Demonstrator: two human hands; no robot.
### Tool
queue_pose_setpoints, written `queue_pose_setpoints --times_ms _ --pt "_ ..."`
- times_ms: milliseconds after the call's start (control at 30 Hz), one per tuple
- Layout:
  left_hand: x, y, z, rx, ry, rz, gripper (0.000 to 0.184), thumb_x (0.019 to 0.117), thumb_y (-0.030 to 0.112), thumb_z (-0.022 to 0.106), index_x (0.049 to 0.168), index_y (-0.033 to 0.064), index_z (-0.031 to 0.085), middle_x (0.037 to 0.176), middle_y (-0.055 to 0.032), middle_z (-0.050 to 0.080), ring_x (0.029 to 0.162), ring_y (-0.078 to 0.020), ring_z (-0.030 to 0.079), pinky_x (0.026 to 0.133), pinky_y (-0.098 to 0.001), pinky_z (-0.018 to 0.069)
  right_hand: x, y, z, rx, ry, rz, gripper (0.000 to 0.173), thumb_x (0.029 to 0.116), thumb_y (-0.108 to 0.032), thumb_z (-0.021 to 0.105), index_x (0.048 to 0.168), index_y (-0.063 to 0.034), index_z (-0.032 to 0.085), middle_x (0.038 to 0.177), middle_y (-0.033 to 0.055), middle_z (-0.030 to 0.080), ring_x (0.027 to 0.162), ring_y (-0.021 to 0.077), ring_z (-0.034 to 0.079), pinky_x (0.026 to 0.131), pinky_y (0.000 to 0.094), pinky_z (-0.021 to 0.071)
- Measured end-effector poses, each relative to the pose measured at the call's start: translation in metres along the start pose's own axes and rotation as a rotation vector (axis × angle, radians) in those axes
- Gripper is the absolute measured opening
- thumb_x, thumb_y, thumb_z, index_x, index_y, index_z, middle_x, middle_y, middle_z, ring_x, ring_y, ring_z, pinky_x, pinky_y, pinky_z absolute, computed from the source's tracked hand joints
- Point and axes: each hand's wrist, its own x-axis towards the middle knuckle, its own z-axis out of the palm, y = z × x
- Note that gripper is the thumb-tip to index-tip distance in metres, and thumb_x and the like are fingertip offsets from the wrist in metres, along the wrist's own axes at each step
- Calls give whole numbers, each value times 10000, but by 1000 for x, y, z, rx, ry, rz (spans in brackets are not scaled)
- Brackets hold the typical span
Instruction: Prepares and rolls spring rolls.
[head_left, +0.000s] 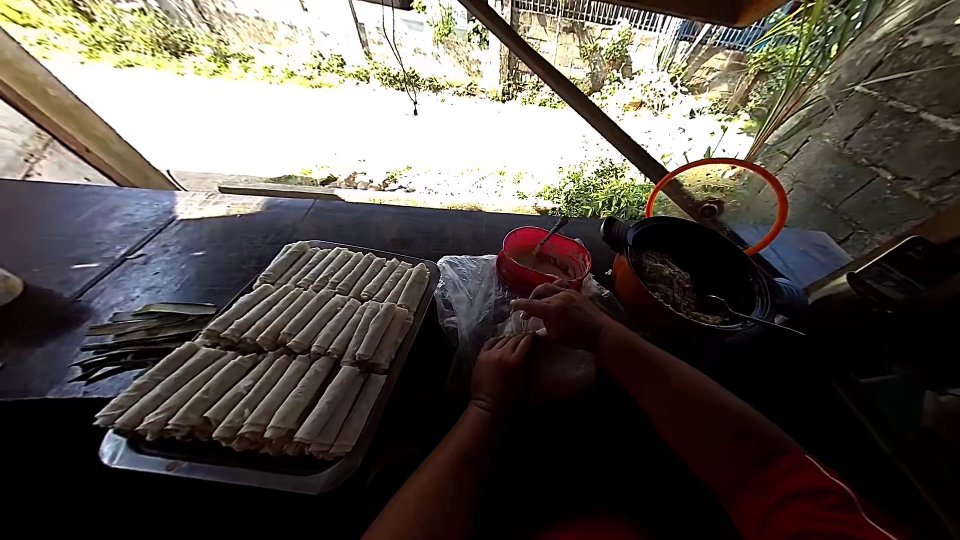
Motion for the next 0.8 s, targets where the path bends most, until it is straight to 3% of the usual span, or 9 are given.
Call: queue_pose_setpoints --times_ms 133,200,267,300,433,533,600,733,800 --pt "0 2 -2 -6 1 12 271 993 165 511 1073 178 770 1096 20 781 1048 -149 738 941 -387 578 0 6 3 -24 -268 242 564 1015 -179 528 1549 -349 469 1431 -37 641 1473 199 437 1205 515 311" --pt "1 1 -1 -10 1 11 271 996 169 510 1077 177 769 1102 21 780 1048 -147 738 939 -384 578 -4 8 2 32 -93 244 555 1007 -102 496 1506 -341 537 1382 -54 671 1419 172 498 1185 472 363" --pt "0 0 -1 -15 -4 3 262 997 181 515 1074 182 765 1101 22 780 1047 -146 737 940 -383 575 -12 5 2 55 105 166 490 992 -50 489 1386 -289 655 1228 -91 737 1283 103 596 1137 401 432" --pt "0 0 -1 -14 -1 2 256 1001 186 517 1066 185 764 1094 24 780 1041 -145 737 935 -383 576 -16 4 1 51 109 141 492 978 -36 477 1354 -283 674 1186 -108 745 1248 82 610 1120 387 441" --pt "0 -2 -2 -13 0 13 253 985 175 525 1067 192 764 1095 34 778 1046 -138 735 922 -386 580 -21 7 5 -27 -103 176 521 1004 -85 465 1451 -317 597 1349 -51 694 1392 166 533 1159 474 384" --pt "0 -3 -2 -17 -3 15 255 986 177 521 1066 188 762 1097 25 779 1044 -146 737 928 -391 578 -16 10 3 -17 63 198 448 1030 -124 479 1406 -302 645 1299 -75 711 1352 121 550 1166 421 384" --pt "0 -3 -2 -12 -4 4 252 998 192 519 1066 192 761 1086 28 780 1036 -142 738 925 -384 579 -13 3 0 26 96 142 480 1002 -75 469 1380 -297 665 1243 -103 729 1310 89 570 1150 393 403" --pt "1 -2 -2 -2 -8 14 249 984 176 527 1056 171 766 1061 12 785 1022 -158 745 924 -400 581 -1 -3 3 14 -195 118 523 1007 -132 508 1495 -318 548 1353 -35 687 1387 168 523 1157 475 352" --pt "2 -2 -2 -3 -13 14 254 988 176 523 1062 170 766 1069 12 784 1030 -157 743 931 -394 580 6 0 4 -21 -211 178 520 1003 -176 543 1501 -324 536 1328 -27 697 1376 178 530 1176 493 321"
